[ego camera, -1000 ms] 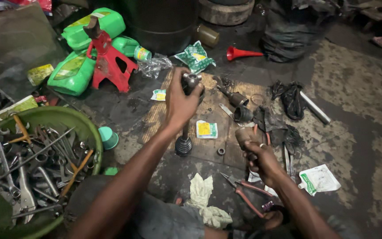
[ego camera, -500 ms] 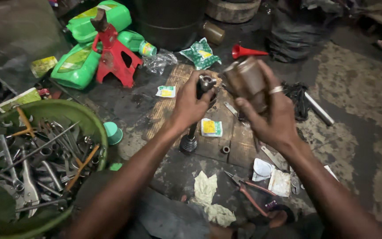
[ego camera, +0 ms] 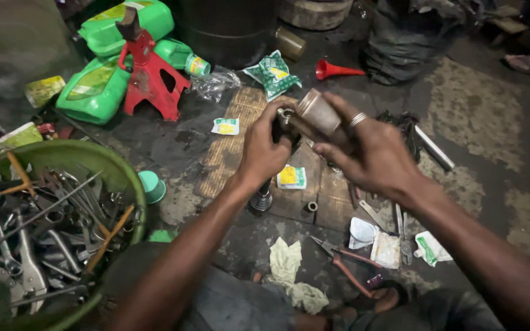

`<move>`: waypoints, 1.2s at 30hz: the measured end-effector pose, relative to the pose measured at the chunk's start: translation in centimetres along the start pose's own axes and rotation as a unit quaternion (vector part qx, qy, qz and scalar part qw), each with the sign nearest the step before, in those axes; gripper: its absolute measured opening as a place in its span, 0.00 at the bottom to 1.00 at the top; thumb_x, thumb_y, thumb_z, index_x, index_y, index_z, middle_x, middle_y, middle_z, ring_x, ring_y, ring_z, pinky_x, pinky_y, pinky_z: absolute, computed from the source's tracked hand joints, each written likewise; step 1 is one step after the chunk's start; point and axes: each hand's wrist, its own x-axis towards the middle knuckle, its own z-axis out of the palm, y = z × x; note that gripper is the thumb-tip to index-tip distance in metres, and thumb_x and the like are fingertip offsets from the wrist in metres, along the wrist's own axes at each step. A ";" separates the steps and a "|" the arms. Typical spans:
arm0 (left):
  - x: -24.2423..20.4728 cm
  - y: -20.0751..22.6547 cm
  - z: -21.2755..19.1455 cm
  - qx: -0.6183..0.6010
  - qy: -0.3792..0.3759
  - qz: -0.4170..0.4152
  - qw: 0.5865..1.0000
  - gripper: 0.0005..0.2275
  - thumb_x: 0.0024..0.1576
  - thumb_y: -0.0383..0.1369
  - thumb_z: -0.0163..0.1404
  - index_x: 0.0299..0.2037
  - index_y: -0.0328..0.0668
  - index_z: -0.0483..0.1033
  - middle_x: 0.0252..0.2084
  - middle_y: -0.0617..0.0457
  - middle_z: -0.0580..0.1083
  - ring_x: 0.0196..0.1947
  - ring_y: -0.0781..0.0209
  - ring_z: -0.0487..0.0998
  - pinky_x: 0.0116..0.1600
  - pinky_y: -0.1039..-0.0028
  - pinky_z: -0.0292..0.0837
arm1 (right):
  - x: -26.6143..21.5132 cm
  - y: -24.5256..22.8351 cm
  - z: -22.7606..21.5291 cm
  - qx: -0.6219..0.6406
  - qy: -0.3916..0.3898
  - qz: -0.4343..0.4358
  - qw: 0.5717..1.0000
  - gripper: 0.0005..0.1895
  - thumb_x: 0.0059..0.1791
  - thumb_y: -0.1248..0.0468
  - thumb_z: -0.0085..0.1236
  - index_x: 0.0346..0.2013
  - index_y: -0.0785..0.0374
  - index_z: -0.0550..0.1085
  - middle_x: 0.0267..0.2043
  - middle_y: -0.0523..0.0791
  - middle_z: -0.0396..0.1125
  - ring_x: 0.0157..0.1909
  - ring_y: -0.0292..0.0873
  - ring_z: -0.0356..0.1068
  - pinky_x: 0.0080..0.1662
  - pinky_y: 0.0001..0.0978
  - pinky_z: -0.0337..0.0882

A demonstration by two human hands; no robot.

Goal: The person applies grease to a mechanical shaft, inserts a metal ring, and uses a cylindrical tool and hammer to press-fit the ring onto the shaft. The person then hammers the shaft directly to seat the ring further.

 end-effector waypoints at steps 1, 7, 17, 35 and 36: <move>0.1 0.0 0.0 -0.011 -0.004 -0.007 1.000 0.21 0.52 0.18 0.51 0.57 0.39 0.71 0.46 0.47 0.79 0.47 0.61 0.82 0.52 0.71 0.77 | 0.1 -0.2 0.0 0.000 -0.013 0.058 0.998 0.42 0.46 0.58 0.64 0.73 0.47 0.56 0.50 0.54 0.74 0.41 0.50 0.81 0.44 0.42 0.81; -0.3 0.2 -0.5 -0.031 0.002 -0.051 0.998 0.19 0.53 0.19 0.54 0.55 0.40 0.73 0.42 0.49 0.79 0.43 0.64 0.80 0.49 0.73 0.77 | 0.0 -0.3 1.1 0.085 0.194 -0.149 0.966 0.38 0.54 0.59 0.65 0.73 0.58 0.54 0.51 0.57 0.75 0.48 0.49 0.80 0.46 0.40 0.83; -0.6 -1.3 -0.2 -0.050 0.020 -0.014 0.998 0.22 0.52 0.17 0.51 0.58 0.34 0.72 0.49 0.47 0.78 0.51 0.63 0.79 0.58 0.72 0.74 | 1.6 0.5 1.9 0.005 0.164 -0.149 0.975 0.40 0.57 0.59 0.64 0.76 0.57 0.49 0.53 0.60 0.72 0.48 0.55 0.78 0.50 0.46 0.80; -0.8 -1.2 0.8 -0.054 0.006 -0.048 0.997 0.14 0.53 0.20 0.55 0.50 0.33 0.75 0.40 0.52 0.80 0.42 0.66 0.81 0.50 0.74 0.76 | 1.8 -0.8 0.5 0.039 0.163 -0.162 0.972 0.39 0.56 0.59 0.63 0.76 0.57 0.52 0.54 0.57 0.74 0.51 0.55 0.78 0.49 0.44 0.79; -0.9 -1.1 0.9 -0.028 0.003 -0.037 0.999 0.12 0.53 0.20 0.54 0.48 0.33 0.76 0.38 0.51 0.80 0.40 0.65 0.82 0.49 0.74 0.77 | 1.8 -0.8 0.4 -0.003 0.109 -0.188 0.976 0.40 0.53 0.59 0.65 0.74 0.59 0.54 0.52 0.59 0.74 0.50 0.59 0.76 0.48 0.47 0.77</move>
